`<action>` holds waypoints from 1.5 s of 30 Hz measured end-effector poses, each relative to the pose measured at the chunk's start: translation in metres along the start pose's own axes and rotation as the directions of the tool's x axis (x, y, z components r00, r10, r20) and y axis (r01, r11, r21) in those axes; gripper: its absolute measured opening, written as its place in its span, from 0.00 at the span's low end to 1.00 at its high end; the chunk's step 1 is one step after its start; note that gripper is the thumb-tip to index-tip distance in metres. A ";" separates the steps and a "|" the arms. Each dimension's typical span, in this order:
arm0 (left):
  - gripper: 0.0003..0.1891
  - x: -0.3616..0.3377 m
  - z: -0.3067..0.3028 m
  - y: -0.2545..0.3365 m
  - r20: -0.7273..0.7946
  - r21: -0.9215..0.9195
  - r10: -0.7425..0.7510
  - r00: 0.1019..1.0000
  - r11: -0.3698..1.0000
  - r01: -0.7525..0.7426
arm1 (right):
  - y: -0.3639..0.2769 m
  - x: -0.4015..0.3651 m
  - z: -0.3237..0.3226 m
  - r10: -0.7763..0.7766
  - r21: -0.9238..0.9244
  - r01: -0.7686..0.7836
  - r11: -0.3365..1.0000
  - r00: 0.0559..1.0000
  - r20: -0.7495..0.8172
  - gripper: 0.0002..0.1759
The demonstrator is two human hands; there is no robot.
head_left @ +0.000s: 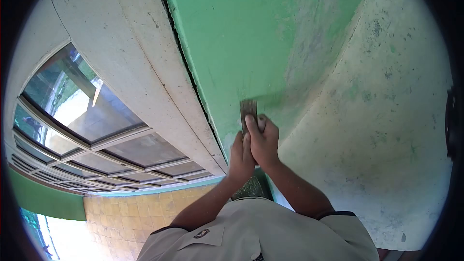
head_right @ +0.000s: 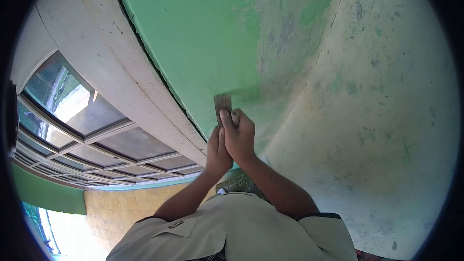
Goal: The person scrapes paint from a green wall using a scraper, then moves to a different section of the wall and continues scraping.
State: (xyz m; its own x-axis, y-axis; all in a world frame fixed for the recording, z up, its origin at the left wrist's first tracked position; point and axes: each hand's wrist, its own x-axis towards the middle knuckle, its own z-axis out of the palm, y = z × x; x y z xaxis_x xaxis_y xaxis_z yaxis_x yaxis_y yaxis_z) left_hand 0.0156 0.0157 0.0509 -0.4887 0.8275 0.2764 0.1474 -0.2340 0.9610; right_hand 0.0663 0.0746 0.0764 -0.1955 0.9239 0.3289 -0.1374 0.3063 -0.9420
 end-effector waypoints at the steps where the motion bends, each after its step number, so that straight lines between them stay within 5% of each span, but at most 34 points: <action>1: 0.16 -0.013 0.000 -0.010 0.002 0.001 0.002 1.000 1.000 -0.002 | 0.011 -0.014 -0.004 0.057 -0.059 -0.057 0.997 0.998 -0.002 0.21; 3: 0.15 -0.033 -0.003 -0.025 0.029 -0.034 -0.195 0.980 0.980 0.196 | 0.029 -0.034 -0.007 0.134 -0.024 -0.133 0.991 0.991 0.015 0.21; 7: 0.15 -0.049 -0.009 -0.046 0.049 0.048 -0.333 0.942 0.942 0.331 | 0.055 -0.049 -0.009 0.240 0.040 -0.242 0.969 0.969 0.054 0.21; 13: 0.16 -0.030 -0.011 -0.050 0.048 0.126 -0.238 0.970 0.965 0.230 | 0.062 -0.033 0.001 0.206 0.070 -0.206 0.976 0.978 0.004 0.20; 16: 0.16 -0.023 -0.013 -0.043 0.072 0.082 -0.364 0.929 0.930 0.358 | 0.056 -0.034 0.005 0.240 0.043 -0.239 0.970 0.970 -0.023 0.20; 24: 0.16 -0.025 -0.009 -0.057 0.018 0.130 -0.166 0.986 0.978 0.162 | 0.060 -0.034 0.003 0.195 0.065 -0.194 0.979 0.981 -0.012 0.20; 31: 0.16 -0.032 -0.012 -0.036 0.044 0.063 -0.314 0.948 0.948 0.311 | 0.058 -0.039 -0.002 0.173 0.100 -0.176 0.979 0.984 0.035 0.20; 35: 0.17 -0.049 -0.009 -0.060 0.013 0.101 -0.177 0.984 0.979 0.175 | 0.061 -0.052 -0.008 0.187 -0.022 -0.187 0.982 0.982 0.023 0.20; 45: 0.18 -0.012 -0.009 -0.010 0.043 0.020 -0.189 0.981 0.982 0.188 | 0.032 -0.020 0.002 0.115 0.216 -0.116 0.969 0.993 0.017 0.20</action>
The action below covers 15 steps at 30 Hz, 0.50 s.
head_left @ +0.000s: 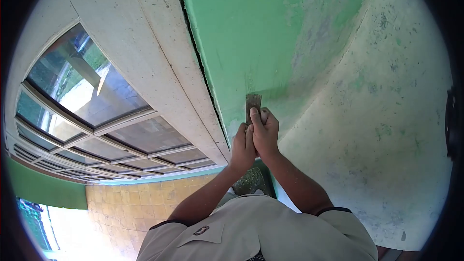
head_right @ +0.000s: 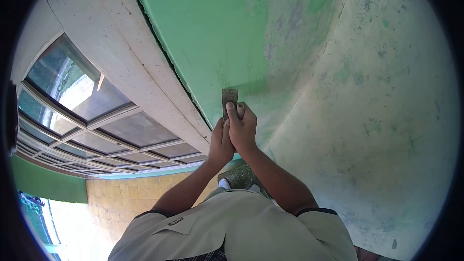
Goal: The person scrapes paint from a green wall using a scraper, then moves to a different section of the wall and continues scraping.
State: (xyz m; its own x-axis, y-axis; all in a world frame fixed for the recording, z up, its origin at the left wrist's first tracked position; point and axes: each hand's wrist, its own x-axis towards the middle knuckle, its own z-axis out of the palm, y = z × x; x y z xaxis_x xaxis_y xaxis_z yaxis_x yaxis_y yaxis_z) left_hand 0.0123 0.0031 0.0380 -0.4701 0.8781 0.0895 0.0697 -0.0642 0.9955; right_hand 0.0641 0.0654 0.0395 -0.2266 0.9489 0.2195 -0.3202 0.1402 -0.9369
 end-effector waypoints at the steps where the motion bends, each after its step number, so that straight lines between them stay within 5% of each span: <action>1: 0.18 -0.009 0.001 -0.008 0.003 0.003 0.001 1.000 1.000 -0.001 | 0.006 -0.007 -0.004 0.006 -0.094 -0.007 0.996 1.000 -0.015 0.21; 6: 0.16 -0.023 0.005 -0.031 -0.038 0.035 0.013 0.999 0.999 -0.012 | 0.018 -0.019 -0.013 0.079 -0.130 -0.077 0.988 0.997 0.008 0.22; 8: 0.16 -0.001 0.004 -0.015 -0.025 0.004 -0.009 1.000 1.000 0.009 | 0.002 0.006 0.000 -0.026 -0.211 0.024 0.977 1.000 -0.008 0.22; 15: 0.16 0.004 0.007 -0.009 -0.022 -0.039 0.049 0.999 0.998 -0.050 | 0.000 0.009 -0.003 -0.009 -0.116 0.015 0.993 0.999 0.050 0.21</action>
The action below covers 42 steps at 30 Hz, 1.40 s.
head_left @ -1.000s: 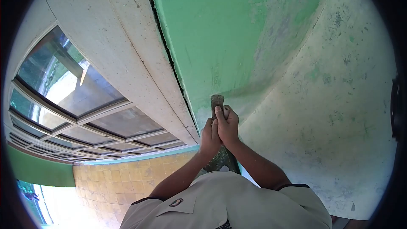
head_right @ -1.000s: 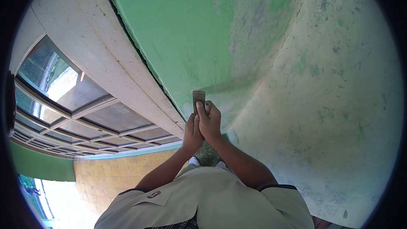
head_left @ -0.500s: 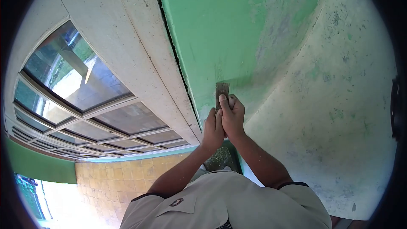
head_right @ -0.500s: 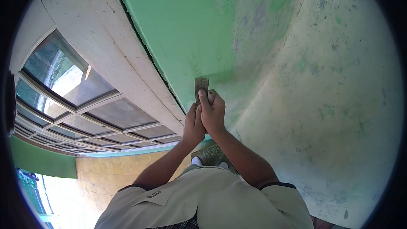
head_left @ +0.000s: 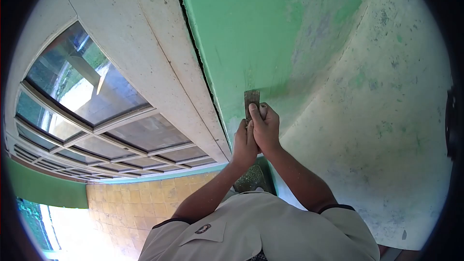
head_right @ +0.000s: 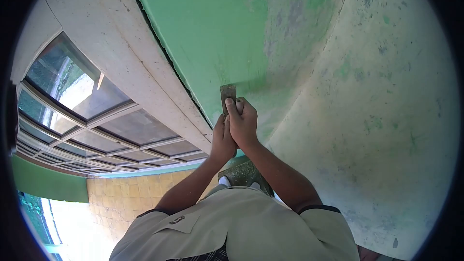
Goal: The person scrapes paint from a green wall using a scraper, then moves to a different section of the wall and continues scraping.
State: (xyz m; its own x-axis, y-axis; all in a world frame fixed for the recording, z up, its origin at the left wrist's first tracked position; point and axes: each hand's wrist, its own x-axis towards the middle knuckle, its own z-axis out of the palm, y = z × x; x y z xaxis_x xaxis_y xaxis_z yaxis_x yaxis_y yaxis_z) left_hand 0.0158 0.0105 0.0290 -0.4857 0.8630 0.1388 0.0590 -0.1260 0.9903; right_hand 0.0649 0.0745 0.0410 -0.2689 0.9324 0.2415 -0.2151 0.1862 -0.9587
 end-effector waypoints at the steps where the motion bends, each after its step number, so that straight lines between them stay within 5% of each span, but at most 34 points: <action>1: 0.16 -0.005 -0.002 0.002 0.001 -0.001 -0.005 1.000 1.000 0.005 | -0.002 -0.005 0.000 0.004 -0.002 -0.004 1.000 1.000 -0.002 0.21; 7: 0.17 -0.021 -0.003 -0.002 -0.026 0.067 0.049 0.998 0.997 -0.047 | 0.000 -0.021 -0.003 0.021 -0.100 -0.025 0.995 0.999 -0.039 0.23; 9: 0.18 0.000 -0.006 0.010 0.014 0.044 -0.043 0.999 0.998 0.042 | -0.001 0.002 0.004 -0.037 -0.103 0.030 0.994 0.997 -0.066 0.23; 10: 0.17 0.014 -0.008 0.028 0.023 0.108 0.035 0.999 0.993 -0.037 | -0.020 0.016 0.012 -0.139 -0.098 0.131 0.986 0.988 -0.072 0.22; 17: 0.17 0.005 -0.002 0.057 0.036 -0.064 0.101 0.994 0.993 -0.099 | -0.059 0.016 0.008 -0.089 0.075 0.086 0.993 0.996 0.033 0.22; 19: 0.16 -0.014 -0.004 0.043 0.090 -0.275 -0.130 0.987 0.950 0.150 | -0.049 -0.002 0.002 -0.004 -0.036 0.007 0.999 0.996 0.085 0.22; 26: 0.17 -0.045 -0.011 -0.002 0.137 -0.219 -0.258 0.956 0.934 0.283 | 0.006 -0.035 -0.019 0.224 0.095 -0.245 0.965 0.957 0.185 0.15; 28: 0.18 -0.047 -0.009 0.004 0.162 -0.355 -0.306 0.938 0.869 0.345 | -0.003 -0.035 -0.015 0.274 0.123 -0.303 0.945 0.939 0.205 0.15; 34: 0.22 -0.033 -0.006 -0.003 0.136 -0.305 -0.321 0.937 0.886 0.348 | -0.010 -0.032 -0.012 0.343 0.095 -0.370 0.924 0.913 0.222 0.15; 39: 0.21 -0.021 -0.002 -0.003 0.058 -0.274 -0.328 0.943 0.903 0.331 | 0.018 -0.011 -0.005 0.152 0.004 -0.156 0.988 0.971 0.187 0.17; 42: 0.20 -0.017 0.000 -0.009 0.025 -0.269 -0.299 0.954 0.917 0.294 | 0.001 -0.011 0.001 0.241 0.135 -0.267 0.954 0.953 0.184 0.17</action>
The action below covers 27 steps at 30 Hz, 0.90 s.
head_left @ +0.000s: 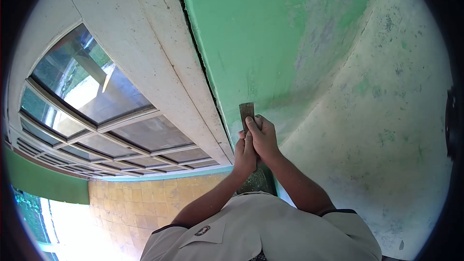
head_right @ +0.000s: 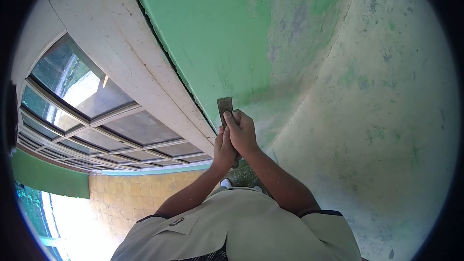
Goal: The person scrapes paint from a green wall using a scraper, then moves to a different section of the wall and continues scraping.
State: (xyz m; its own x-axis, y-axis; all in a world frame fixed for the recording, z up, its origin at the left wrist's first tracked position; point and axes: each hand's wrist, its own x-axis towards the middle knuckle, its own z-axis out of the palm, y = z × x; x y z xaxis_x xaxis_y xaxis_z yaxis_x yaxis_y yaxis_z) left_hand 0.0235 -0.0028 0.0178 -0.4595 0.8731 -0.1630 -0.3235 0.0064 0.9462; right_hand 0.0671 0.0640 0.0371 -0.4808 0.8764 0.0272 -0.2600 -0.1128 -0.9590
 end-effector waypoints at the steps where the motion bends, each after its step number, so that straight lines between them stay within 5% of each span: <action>1: 0.20 0.002 0.001 -0.002 -0.025 -0.003 0.036 0.999 0.999 -0.036 | 0.001 0.002 0.000 0.000 0.001 0.000 1.000 1.000 0.001 0.17; 11: 0.20 0.009 0.019 -0.008 -0.056 -0.028 0.113 0.992 0.993 -0.115 | -0.014 0.006 -0.011 -0.042 -0.183 0.056 0.982 0.996 0.077 0.15; 13: 0.20 0.013 0.023 -0.006 -0.088 -0.037 0.260 0.962 0.964 -0.264 | -0.019 0.009 -0.012 -0.036 -0.184 0.049 0.982 0.996 0.077 0.15; 23: 0.20 0.004 0.007 0.013 0.021 -0.016 0.092 0.996 0.996 -0.091 | -0.025 0.006 0.000 -0.087 -0.139 0.096 0.986 0.994 0.070 0.15; 26: 0.20 0.002 0.011 -0.002 0.052 0.049 0.146 0.988 0.988 -0.149 | -0.008 -0.001 -0.011 -0.089 -0.151 0.100 0.983 0.993 0.078 0.15; 27: 0.20 -0.003 0.015 -0.015 -0.054 0.101 0.310 0.949 0.947 -0.304 | -0.001 -0.006 -0.014 -0.088 -0.179 0.099 0.979 0.994 0.070 0.15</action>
State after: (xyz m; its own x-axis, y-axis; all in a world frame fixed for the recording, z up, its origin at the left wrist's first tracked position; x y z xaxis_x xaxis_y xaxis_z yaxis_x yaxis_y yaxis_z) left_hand 0.0422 0.0024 0.0086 -0.5809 0.8045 0.1240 -0.0832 -0.2102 0.9741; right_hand 0.0817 0.0653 0.0344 -0.5135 0.8480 0.1308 -0.1521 0.0601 -0.9865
